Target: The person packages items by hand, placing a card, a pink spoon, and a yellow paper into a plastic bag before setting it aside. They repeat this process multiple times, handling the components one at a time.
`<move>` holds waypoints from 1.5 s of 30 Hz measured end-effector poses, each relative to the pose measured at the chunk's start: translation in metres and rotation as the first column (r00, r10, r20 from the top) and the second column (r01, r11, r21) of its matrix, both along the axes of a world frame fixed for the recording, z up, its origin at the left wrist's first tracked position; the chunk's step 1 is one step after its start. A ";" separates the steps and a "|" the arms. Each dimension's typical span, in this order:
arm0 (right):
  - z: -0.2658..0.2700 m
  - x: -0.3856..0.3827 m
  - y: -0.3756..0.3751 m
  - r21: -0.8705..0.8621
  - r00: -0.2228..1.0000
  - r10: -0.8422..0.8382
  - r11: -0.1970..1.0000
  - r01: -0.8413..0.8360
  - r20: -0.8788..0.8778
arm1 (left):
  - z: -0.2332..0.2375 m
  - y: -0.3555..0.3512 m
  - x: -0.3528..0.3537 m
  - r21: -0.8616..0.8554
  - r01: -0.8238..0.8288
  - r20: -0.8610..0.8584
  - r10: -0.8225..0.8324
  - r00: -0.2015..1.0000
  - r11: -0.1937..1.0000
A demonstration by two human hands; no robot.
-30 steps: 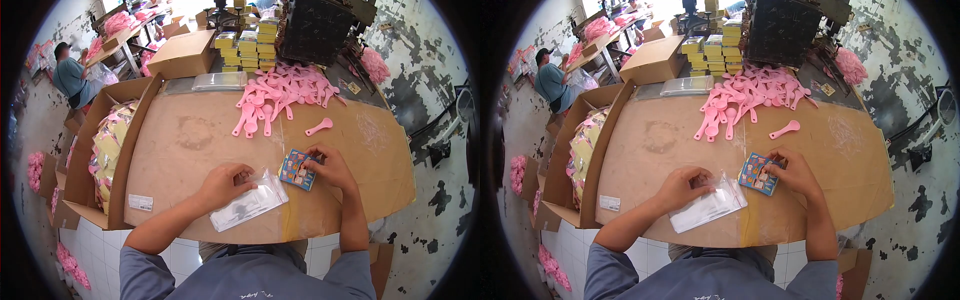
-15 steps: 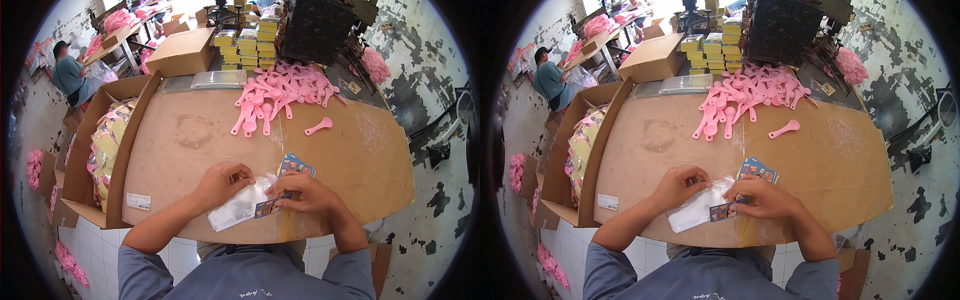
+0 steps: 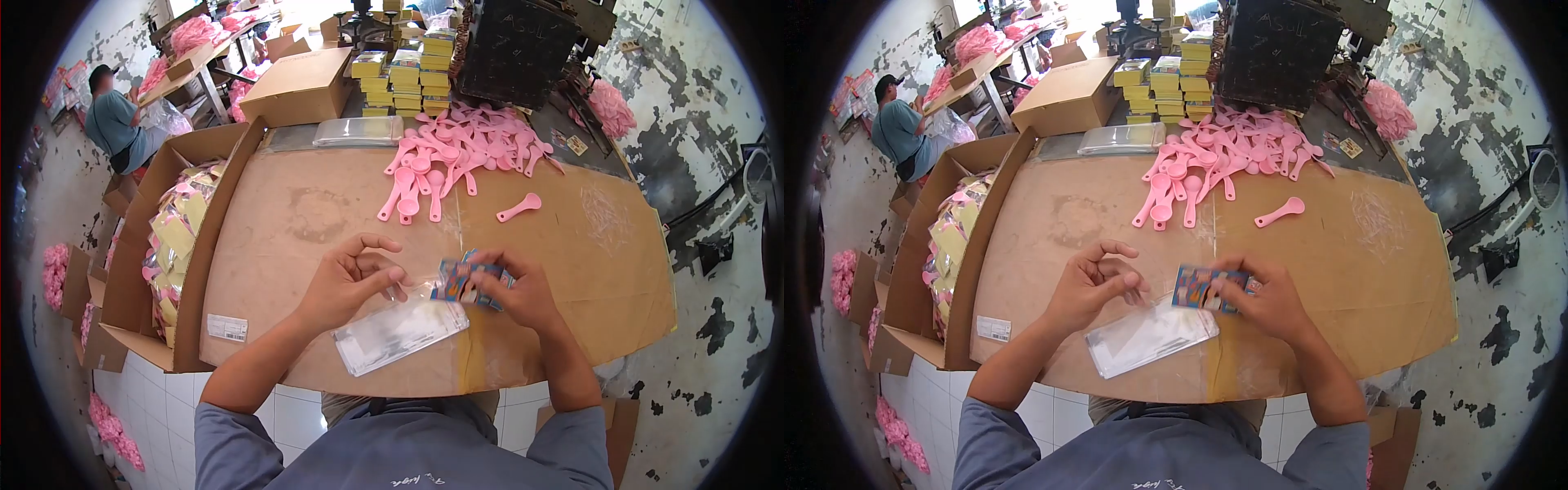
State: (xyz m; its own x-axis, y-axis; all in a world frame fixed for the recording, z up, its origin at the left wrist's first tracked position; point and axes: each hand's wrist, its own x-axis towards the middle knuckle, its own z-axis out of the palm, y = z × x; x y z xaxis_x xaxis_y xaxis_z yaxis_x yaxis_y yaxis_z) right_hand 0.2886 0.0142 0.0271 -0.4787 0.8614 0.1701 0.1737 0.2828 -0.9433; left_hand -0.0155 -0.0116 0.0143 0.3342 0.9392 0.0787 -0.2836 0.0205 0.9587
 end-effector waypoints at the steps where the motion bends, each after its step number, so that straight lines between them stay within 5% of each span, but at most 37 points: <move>1: -0.001 -0.005 0.000 -0.031 0.993 -0.086 0.996 0.084 -0.075 | 0.002 -0.004 0.004 -0.002 0.001 -0.033 -0.001 0.999 1.000; 5: 0.010 -0.020 -0.005 -0.014 0.956 -0.200 0.979 0.202 -0.216 | -0.002 -0.012 0.018 0.001 -0.011 -0.144 0.011 0.989 1.000; 11: 0.034 -0.020 -0.006 0.351 0.965 -0.001 0.932 -0.095 0.264 | -0.007 -0.017 0.021 0.092 0.026 -0.204 -0.006 0.979 0.995; 14: 0.043 -0.030 -0.008 0.356 0.965 0.030 0.926 -0.126 0.262 | -0.009 -0.020 0.020 0.194 0.077 -0.368 0.000 0.930 0.978; 17: 0.031 -0.031 -0.007 0.139 0.997 -0.073 0.988 0.074 -0.011 | -0.005 -0.020 0.022 0.105 0.005 -0.210 0.017 0.978 0.994; 20: 0.025 -0.031 -0.010 0.014 0.992 -0.092 0.995 0.094 -0.086 | 0.002 -0.019 0.019 0.061 -0.053 -0.207 0.065 0.976 0.997; 23: 0.034 -0.024 -0.006 0.373 0.973 0.033 0.920 -0.119 0.229 | 0.002 -0.020 0.017 0.085 -0.036 -0.236 0.056 0.970 0.996; 26: 0.037 -0.031 -0.006 0.328 0.961 0.118 0.923 -0.199 0.250 | -0.004 -0.022 0.022 0.140 0.008 -0.262 0.029 0.965 0.990; 32: 0.021 -0.046 -0.013 0.127 0.996 -0.053 0.991 0.044 0.065 | -0.001 -0.022 0.021 0.228 0.028 -0.422 0.073 0.904 0.973; 35: 0.021 -0.037 -0.012 0.154 0.987 -0.060 0.987 0.036 0.150 | -0.007 -0.019 0.022 0.160 -0.080 -0.199 0.112 0.974 0.984; 38: 0.026 -0.038 -0.011 0.246 0.945 0.219 0.928 -0.278 0.241 | -0.010 -0.019 0.020 0.104 -0.045 -0.264 0.071 0.962 0.994; 41: 0.021 -0.009 0.027 0.177 0.912 0.220 0.939 -0.293 0.345 | -0.004 -0.019 0.021 0.108 -0.054 -0.332 0.087 0.939 0.993; 43: -0.002 0.020 0.071 0.415 0.854 -0.211 0.910 -0.006 0.475 | -0.004 -0.016 0.020 0.055 -0.083 -0.241 0.094 0.966 0.995; 45: -0.027 0.054 0.100 0.840 0.660 -0.602 0.536 -0.082 0.449 | -0.003 -0.013 0.018 0.008 -0.082 -0.198 0.082 0.977 0.997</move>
